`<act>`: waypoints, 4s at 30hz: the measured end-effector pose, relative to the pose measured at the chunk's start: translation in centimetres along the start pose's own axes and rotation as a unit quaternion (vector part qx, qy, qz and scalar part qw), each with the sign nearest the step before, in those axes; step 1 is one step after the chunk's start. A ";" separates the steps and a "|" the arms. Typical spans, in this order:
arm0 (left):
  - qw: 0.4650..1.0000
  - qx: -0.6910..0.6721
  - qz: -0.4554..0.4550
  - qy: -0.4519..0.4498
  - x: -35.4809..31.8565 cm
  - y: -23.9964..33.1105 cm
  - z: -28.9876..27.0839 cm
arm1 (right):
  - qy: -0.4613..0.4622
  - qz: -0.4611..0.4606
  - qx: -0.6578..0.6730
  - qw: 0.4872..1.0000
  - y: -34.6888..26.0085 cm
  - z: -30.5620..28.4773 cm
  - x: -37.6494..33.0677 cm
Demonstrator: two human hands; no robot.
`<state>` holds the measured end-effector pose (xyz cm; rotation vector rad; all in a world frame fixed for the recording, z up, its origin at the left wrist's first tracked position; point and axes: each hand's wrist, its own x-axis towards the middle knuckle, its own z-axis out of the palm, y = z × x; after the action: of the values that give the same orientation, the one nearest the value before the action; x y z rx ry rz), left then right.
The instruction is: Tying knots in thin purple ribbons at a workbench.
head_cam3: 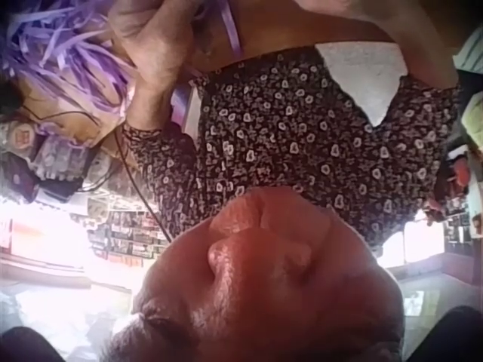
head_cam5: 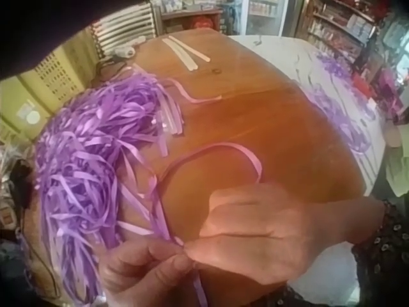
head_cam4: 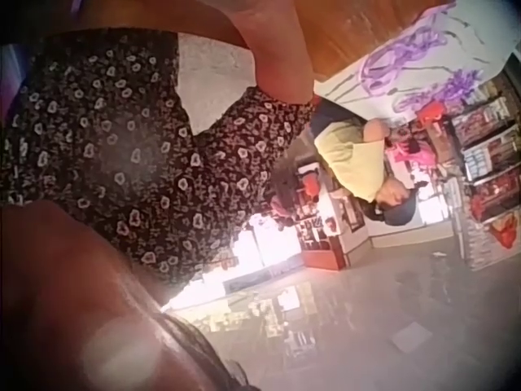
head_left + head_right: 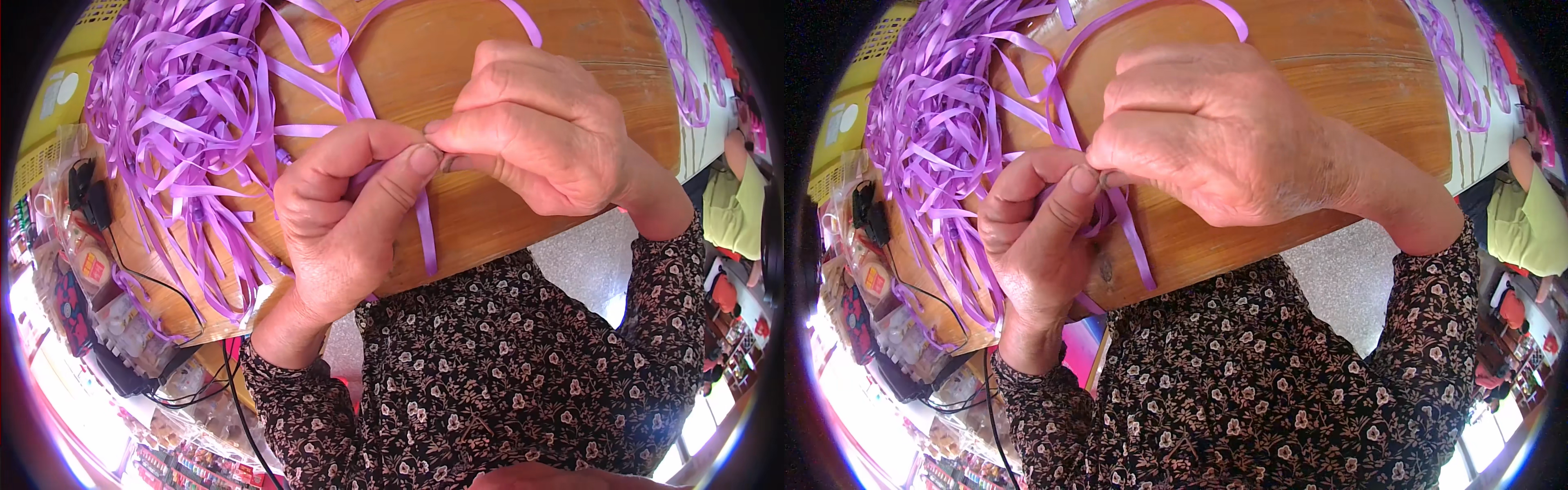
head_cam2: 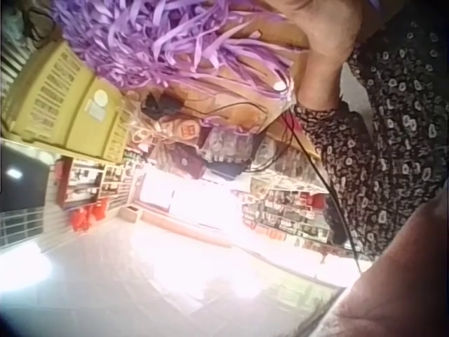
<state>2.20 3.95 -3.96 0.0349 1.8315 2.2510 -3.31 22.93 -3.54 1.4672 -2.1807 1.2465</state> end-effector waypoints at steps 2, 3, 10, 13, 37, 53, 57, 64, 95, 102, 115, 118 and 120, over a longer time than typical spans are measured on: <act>0.999 -0.024 -0.020 0.008 0.0 0.2 0.0 | 0.010 -0.013 -0.005 1.000 0.4 0.3 -0.1; 0.999 -0.022 -0.029 0.011 -0.1 0.5 0.0 | 0.021 -0.027 -0.013 0.999 0.6 0.4 -0.1; 1.000 0.005 -0.018 0.002 0.3 0.7 -0.1 | -0.003 -0.010 0.003 1.000 0.0 -1.0 0.4; 0.998 0.019 -0.039 0.044 0.3 1.0 0.4 | -0.077 0.160 0.061 0.982 -0.8 -2.8 1.9; 0.995 -0.064 -0.017 0.073 0.6 0.4 0.2 | 0.049 0.223 0.369 0.901 0.0 -1.3 1.0; 0.988 -0.103 -0.042 0.109 1.0 0.3 0.8 | 0.055 0.099 0.037 0.993 0.2 0.0 1.1; 0.990 -0.091 -0.032 0.107 1.1 0.4 0.5 | 0.036 0.121 0.060 0.990 0.5 -0.4 0.8; 0.987 -0.070 -0.047 0.134 1.2 0.6 0.9 | 0.073 0.269 0.290 0.915 0.5 -0.8 1.0; 0.994 -0.091 -0.040 0.051 0.7 0.2 1.3 | 0.029 0.052 -0.054 0.997 0.5 0.7 1.4; 0.991 -0.077 -0.063 0.084 0.7 0.2 0.9 | 0.051 0.061 -0.027 0.996 0.8 0.9 1.3; 0.993 -0.072 -0.041 0.082 0.5 0.5 0.9 | 0.046 0.013 -0.036 0.998 0.4 -0.4 1.3; 0.994 -0.020 0.026 0.105 0.3 0.6 1.3 | 0.047 0.036 -0.004 0.998 0.4 -0.8 1.5; 0.998 -0.022 0.016 0.065 0.4 0.9 1.0 | 0.048 0.049 0.015 0.998 0.4 -1.0 1.5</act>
<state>1.88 4.82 -2.96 -0.0934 1.8564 2.3659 -4.63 22.77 -2.21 1.2976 -2.2026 1.3578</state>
